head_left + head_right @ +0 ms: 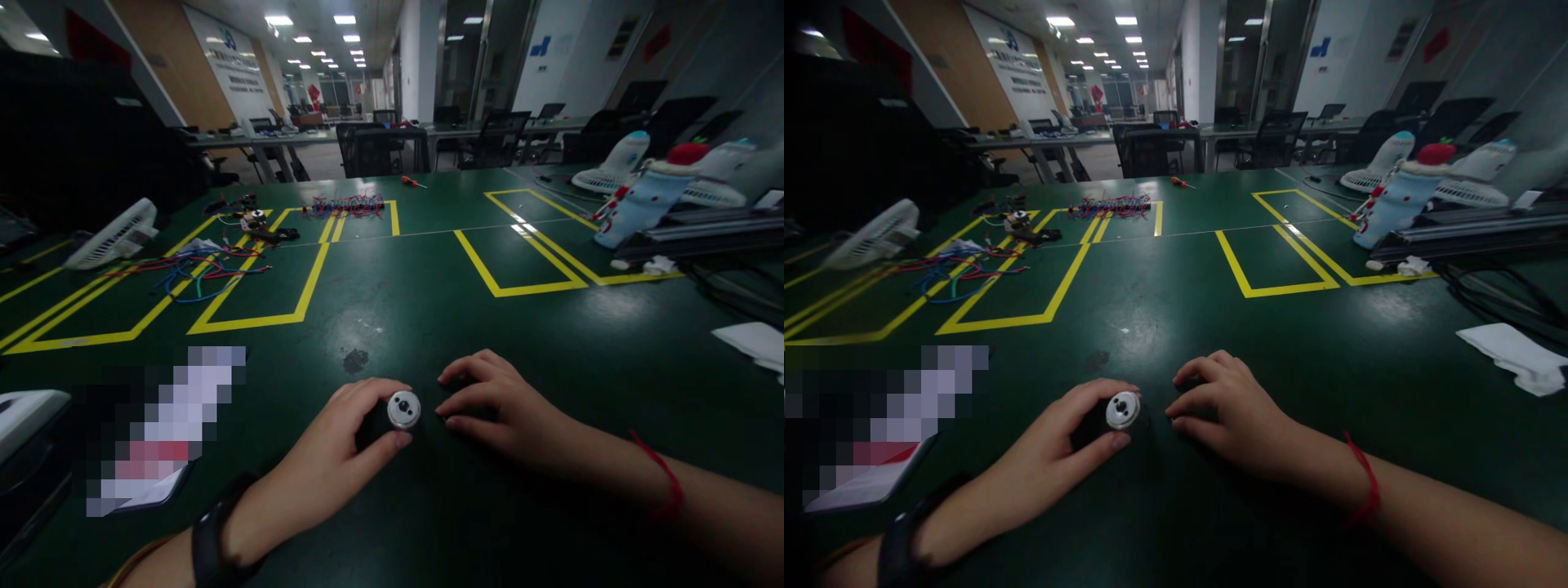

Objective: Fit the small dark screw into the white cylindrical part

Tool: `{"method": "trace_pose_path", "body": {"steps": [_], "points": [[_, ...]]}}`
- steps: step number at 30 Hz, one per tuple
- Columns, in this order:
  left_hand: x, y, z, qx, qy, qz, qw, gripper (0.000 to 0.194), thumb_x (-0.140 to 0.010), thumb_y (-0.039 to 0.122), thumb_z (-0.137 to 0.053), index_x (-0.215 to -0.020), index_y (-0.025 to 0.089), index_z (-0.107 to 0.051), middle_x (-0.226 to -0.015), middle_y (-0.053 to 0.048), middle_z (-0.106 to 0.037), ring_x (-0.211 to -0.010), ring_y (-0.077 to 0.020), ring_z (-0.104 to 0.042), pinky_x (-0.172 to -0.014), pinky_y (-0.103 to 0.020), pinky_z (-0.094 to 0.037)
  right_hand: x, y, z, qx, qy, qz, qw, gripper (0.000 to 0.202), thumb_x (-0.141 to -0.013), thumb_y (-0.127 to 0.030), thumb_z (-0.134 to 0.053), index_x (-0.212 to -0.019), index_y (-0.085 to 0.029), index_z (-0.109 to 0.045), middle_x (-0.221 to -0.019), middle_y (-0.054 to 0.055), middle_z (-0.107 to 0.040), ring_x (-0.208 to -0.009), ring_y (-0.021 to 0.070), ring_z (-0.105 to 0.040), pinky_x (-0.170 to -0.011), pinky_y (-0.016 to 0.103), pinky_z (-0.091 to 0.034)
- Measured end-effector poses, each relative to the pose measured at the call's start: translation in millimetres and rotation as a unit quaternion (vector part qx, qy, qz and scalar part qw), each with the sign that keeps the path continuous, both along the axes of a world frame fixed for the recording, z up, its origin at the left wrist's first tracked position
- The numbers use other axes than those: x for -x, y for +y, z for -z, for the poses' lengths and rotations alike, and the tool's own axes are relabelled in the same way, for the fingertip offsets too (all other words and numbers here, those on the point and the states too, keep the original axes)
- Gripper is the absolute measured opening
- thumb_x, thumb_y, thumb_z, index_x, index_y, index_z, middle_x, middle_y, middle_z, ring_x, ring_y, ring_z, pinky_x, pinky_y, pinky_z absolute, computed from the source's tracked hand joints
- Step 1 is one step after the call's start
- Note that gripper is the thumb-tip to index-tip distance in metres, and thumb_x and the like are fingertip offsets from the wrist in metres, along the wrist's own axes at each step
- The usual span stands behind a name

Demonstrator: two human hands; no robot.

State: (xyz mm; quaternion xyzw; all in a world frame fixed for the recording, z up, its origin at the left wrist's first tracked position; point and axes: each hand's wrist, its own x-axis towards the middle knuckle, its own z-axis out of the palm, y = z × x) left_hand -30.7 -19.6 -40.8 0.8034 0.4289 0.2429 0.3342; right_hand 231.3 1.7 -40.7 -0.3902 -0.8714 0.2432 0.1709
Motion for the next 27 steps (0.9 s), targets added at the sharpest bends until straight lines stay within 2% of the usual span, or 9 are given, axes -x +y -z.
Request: {"method": "trace_pose_path", "body": {"steps": [4,8,12,16,18,20,23,25,27], "points": [[0.6,-0.4,0.2,0.006,0.002,-0.001,1.000,0.038,-0.091,0.028,-0.062,-0.124,0.037,-0.047,-0.122,0.003,-0.059,-0.112,-0.0211,-0.055,-0.097,-0.038,-0.043,0.5,-1.0,-4.0,0.018,0.011,0.001,1.000,0.017,-0.085,-0.031,-0.067,-0.101,-0.032,-0.073,-0.120,0.003,-0.058,-0.113,0.0235,-0.049,-0.095,0.043,-0.040],[0.6,-1.0,-1.2,0.004,0.004,-0.003,1.000,0.038,-0.090,0.028,-0.063,-0.124,0.036,-0.048,-0.123,0.002,-0.059,-0.113,-0.0219,-0.055,-0.098,-0.039,-0.043,-1.9,0.0,-9.0,0.087,0.103,0.036,0.990,0.020,-0.086,-0.034,-0.066,-0.104,-0.026,-0.071,-0.118,0.006,-0.060,-0.112,0.0231,-0.052,-0.097,0.042,-0.042],[0.4,-1.3,-2.6,0.011,0.001,-0.003,1.000,0.036,-0.090,0.029,-0.062,-0.124,0.033,-0.049,-0.123,0.000,-0.059,-0.113,-0.0229,-0.055,-0.098,-0.040,-0.044,-6.4,3.3,-10.0,0.186,0.244,0.127,0.943,0.018,-0.089,-0.036,-0.060,-0.096,-0.022,-0.070,-0.103,0.005,-0.065,-0.097,0.0195,-0.061,-0.086,0.036,-0.048],[0.8,-1.1,-2.4,0.011,-0.004,0.000,1.000,0.037,-0.090,0.029,-0.063,-0.124,0.034,-0.049,-0.122,0.000,-0.059,-0.112,-0.0227,-0.056,-0.097,-0.040,-0.044,-9.0,4.9,-8.2,0.256,0.326,0.224,0.882,0.022,-0.085,-0.042,-0.064,-0.091,-0.021,-0.069,-0.089,0.003,-0.067,-0.077,0.0162,-0.062,-0.068,0.030,-0.048],[0.9,-0.8,-2.1,0.009,-0.003,0.000,1.000,0.037,-0.090,0.028,-0.062,-0.124,0.034,-0.049,-0.122,0.000,-0.059,-0.112,-0.0224,-0.055,-0.097,-0.040,-0.044,-9.0,4.7,-8.1,0.259,0.336,0.235,0.874,0.023,-0.084,-0.042,-0.065,-0.091,-0.020,-0.069,-0.088,0.003,-0.067,-0.075,0.0156,-0.061,-0.066,0.029,-0.048],[0.8,-0.5,-2.1,0.009,0.000,-0.001,1.000,0.037,-0.091,0.028,-0.062,-0.124,0.034,-0.049,-0.122,0.001,-0.059,-0.113,-0.0223,-0.055,-0.097,-0.040,-0.044,-8.2,3.8,-8.6,0.245,0.311,0.221,0.891,0.022,-0.086,-0.041,-0.063,-0.091,-0.020,-0.068,-0.087,0.003,-0.067,-0.076,0.0157,-0.061,-0.066,0.029,-0.048],[0.6,-0.4,-2.1,0.005,0.005,-0.003,1.000,0.037,-0.091,0.029,-0.062,-0.125,0.035,-0.048,-0.123,0.001,-0.059,-0.113,-0.0222,-0.055,-0.098,-0.040,-0.043,-6.1,1.3,-8.9,0.184,0.219,0.141,0.948,0.015,-0.089,-0.033,-0.059,-0.094,-0.021,-0.067,-0.094,0.004,-0.065,-0.087,0.0179,-0.061,-0.076,0.033,-0.049],[0.6,-0.5,-1.9,0.004,0.006,-0.005,1.000,0.038,-0.091,0.028,-0.062,-0.125,0.036,-0.048,-0.124,0.002,-0.059,-0.114,-0.0218,-0.055,-0.099,-0.040,-0.042,-4.6,-1.1,-7.9,0.121,0.156,0.078,0.977,0.014,-0.086,-0.027,-0.063,-0.099,-0.022,-0.067,-0.104,0.006,-0.064,-0.099,0.0205,-0.059,-0.088,0.037,-0.047],[0.8,-0.7,-1.4,0.003,0.007,-0.005,1.000,0.038,-0.091,0.028,-0.062,-0.125,0.036,-0.047,-0.124,0.002,-0.058,-0.114,-0.0216,-0.054,-0.099,-0.040,-0.042,-3.6,-3.4,-6.3,0.071,0.115,0.042,0.990,0.023,-0.082,-0.023,-0.067,-0.104,-0.022,-0.065,-0.112,0.007,-0.062,-0.107,0.0228,-0.056,-0.094,0.041,-0.044]]}}
